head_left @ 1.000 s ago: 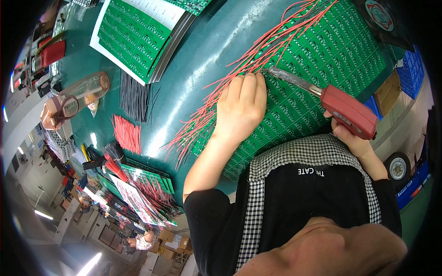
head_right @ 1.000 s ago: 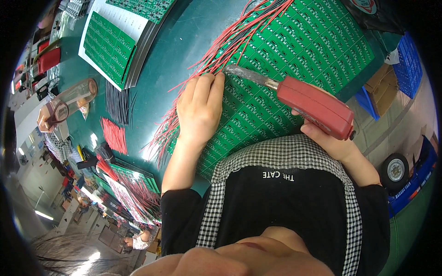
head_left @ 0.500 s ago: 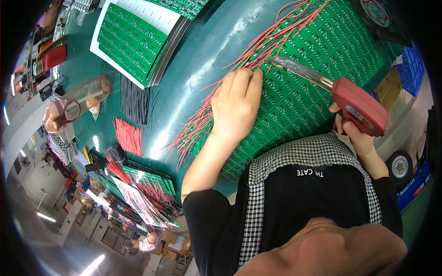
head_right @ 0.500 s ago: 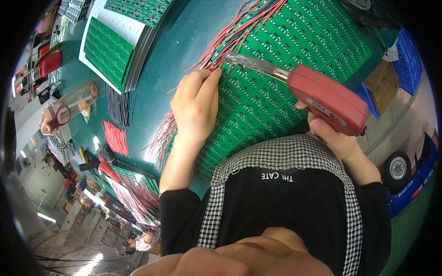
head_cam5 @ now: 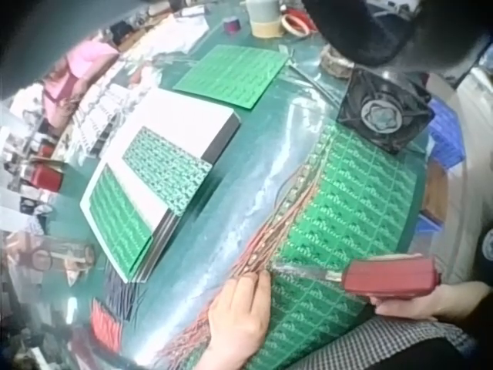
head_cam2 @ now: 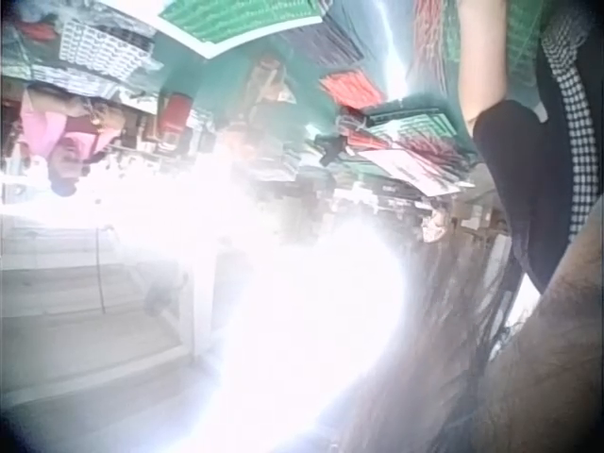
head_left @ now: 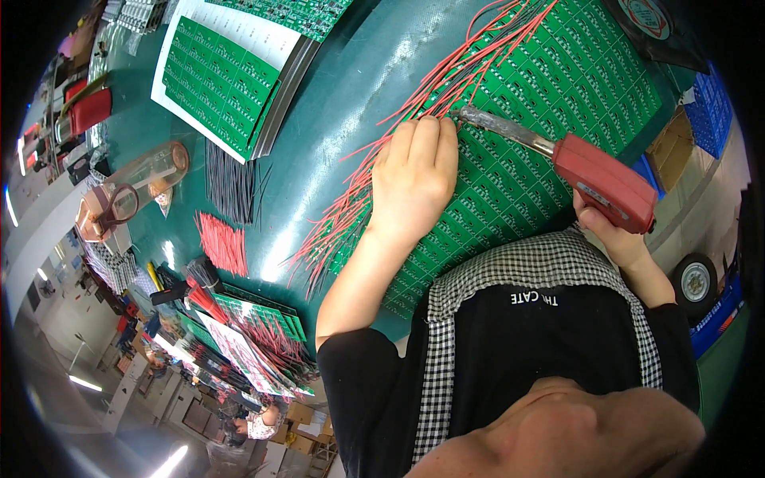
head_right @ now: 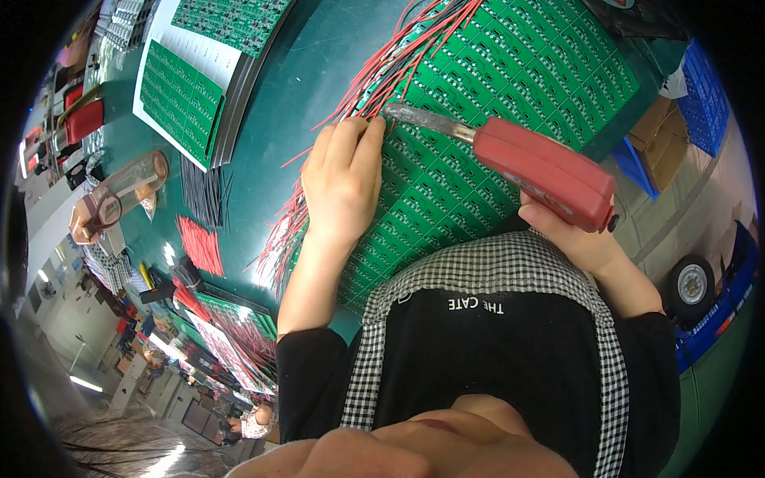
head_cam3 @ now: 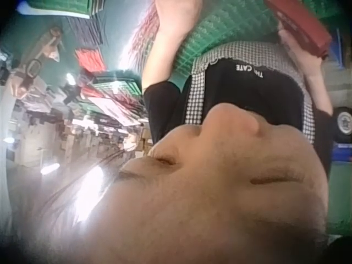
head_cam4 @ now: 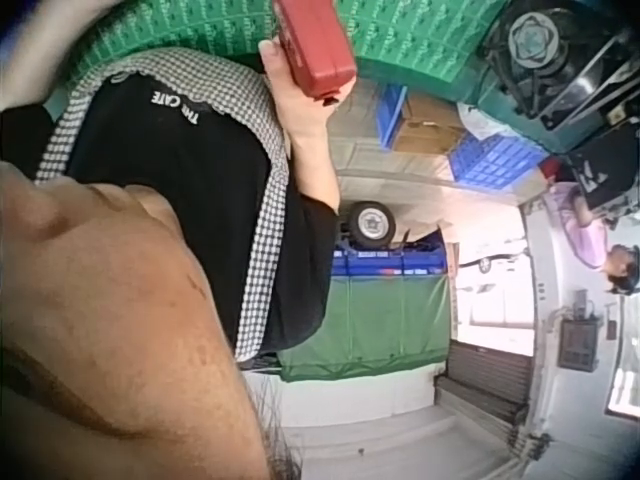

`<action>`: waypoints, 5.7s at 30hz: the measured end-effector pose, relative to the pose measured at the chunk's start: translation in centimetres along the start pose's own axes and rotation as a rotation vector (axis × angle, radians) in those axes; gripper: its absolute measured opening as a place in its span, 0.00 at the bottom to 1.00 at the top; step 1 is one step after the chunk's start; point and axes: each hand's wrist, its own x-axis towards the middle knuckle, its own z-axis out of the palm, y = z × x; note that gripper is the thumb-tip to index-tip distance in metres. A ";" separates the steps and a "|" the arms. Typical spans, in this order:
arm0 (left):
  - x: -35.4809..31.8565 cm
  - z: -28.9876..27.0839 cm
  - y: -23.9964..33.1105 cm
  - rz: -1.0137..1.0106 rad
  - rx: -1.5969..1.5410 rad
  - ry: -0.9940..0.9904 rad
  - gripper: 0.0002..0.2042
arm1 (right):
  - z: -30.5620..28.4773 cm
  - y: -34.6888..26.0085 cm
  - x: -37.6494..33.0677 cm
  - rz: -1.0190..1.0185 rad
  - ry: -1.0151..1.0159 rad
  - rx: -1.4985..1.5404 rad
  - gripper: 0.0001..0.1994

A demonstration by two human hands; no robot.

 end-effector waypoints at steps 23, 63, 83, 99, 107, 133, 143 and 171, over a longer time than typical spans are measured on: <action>0.6 -0.5 0.7 -0.171 -0.164 0.121 0.10 | -1.0 0.9 -0.6 -0.254 0.160 0.288 0.25; 0.0 -0.1 0.1 -0.187 -0.132 0.031 0.08 | 0.0 0.3 0.1 -0.026 -0.002 0.240 0.16; -0.1 0.1 0.3 -0.165 -0.062 0.045 0.09 | 0.2 0.0 0.3 -0.024 0.021 0.173 0.16; 0.1 -0.3 0.5 -0.177 -0.031 0.023 0.08 | -0.4 0.4 -0.3 -0.202 0.201 0.270 0.30; 1.7 -1.1 2.1 -0.241 -0.105 0.061 0.06 | -0.3 0.6 0.2 -0.227 0.227 0.271 0.28; 2.4 1.2 1.2 -0.403 -0.361 0.043 0.04 | 0.2 0.3 0.1 -0.055 0.123 0.292 0.18; 2.6 1.6 1.3 -0.388 -0.304 0.091 0.02 | -0.5 1.2 -0.4 -0.007 0.110 0.066 0.24; 3.2 0.9 1.8 -0.527 -0.373 0.063 0.04 | 0.1 -0.4 0.2 -0.113 0.261 0.281 0.13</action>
